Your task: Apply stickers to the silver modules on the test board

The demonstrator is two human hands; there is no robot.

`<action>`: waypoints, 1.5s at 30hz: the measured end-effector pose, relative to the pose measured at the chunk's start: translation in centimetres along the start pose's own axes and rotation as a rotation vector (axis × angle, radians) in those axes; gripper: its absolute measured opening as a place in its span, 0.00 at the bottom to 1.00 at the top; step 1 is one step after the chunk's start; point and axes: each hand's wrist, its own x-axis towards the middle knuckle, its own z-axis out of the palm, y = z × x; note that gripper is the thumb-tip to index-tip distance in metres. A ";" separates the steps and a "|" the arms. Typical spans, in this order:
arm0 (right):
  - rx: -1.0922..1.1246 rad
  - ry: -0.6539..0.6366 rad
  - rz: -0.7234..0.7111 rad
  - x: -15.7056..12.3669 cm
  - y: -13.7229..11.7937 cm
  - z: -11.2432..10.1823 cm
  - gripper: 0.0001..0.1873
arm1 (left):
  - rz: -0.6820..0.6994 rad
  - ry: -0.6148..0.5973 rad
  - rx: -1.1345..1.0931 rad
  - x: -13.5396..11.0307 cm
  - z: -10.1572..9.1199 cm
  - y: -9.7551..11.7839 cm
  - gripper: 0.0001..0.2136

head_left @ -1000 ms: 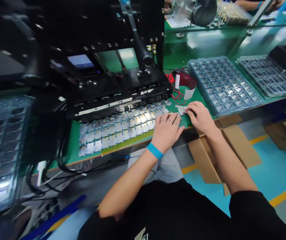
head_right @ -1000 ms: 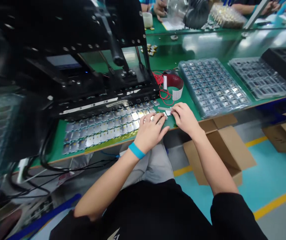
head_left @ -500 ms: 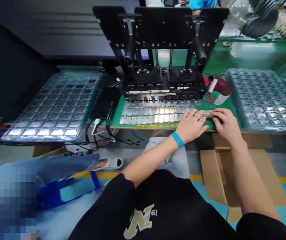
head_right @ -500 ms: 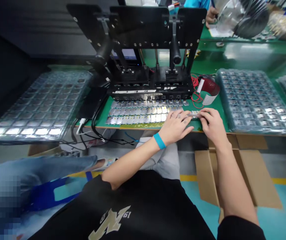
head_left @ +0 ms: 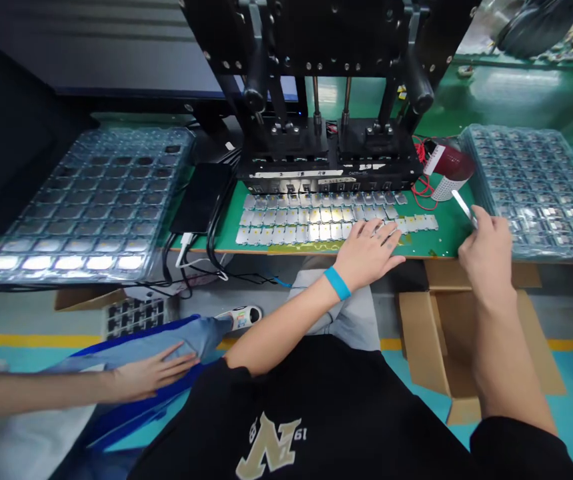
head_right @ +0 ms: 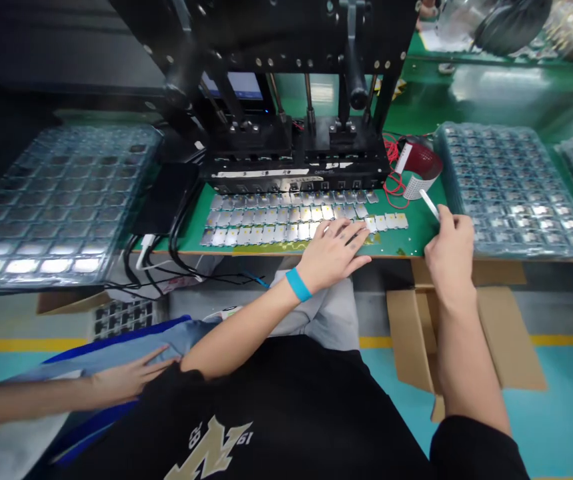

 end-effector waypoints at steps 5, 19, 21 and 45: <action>-0.053 -0.026 -0.013 -1.1 -0.5 0.1 0.32 | 0.077 0.212 -0.121 -2.2 -2.4 -0.9 0.18; 0.176 0.177 -0.210 -4.0 -4.5 -1.5 0.22 | -0.289 0.431 -0.015 -15.2 -7.3 -8.6 0.19; 0.233 0.125 -0.307 -4.2 -5.2 -1.2 0.20 | -0.385 0.356 0.054 -17.4 -6.4 -9.6 0.19; 0.340 0.047 -0.364 -4.4 -3.7 2.6 0.15 | -0.428 0.296 -0.139 -18.5 -2.0 -10.2 0.17</action>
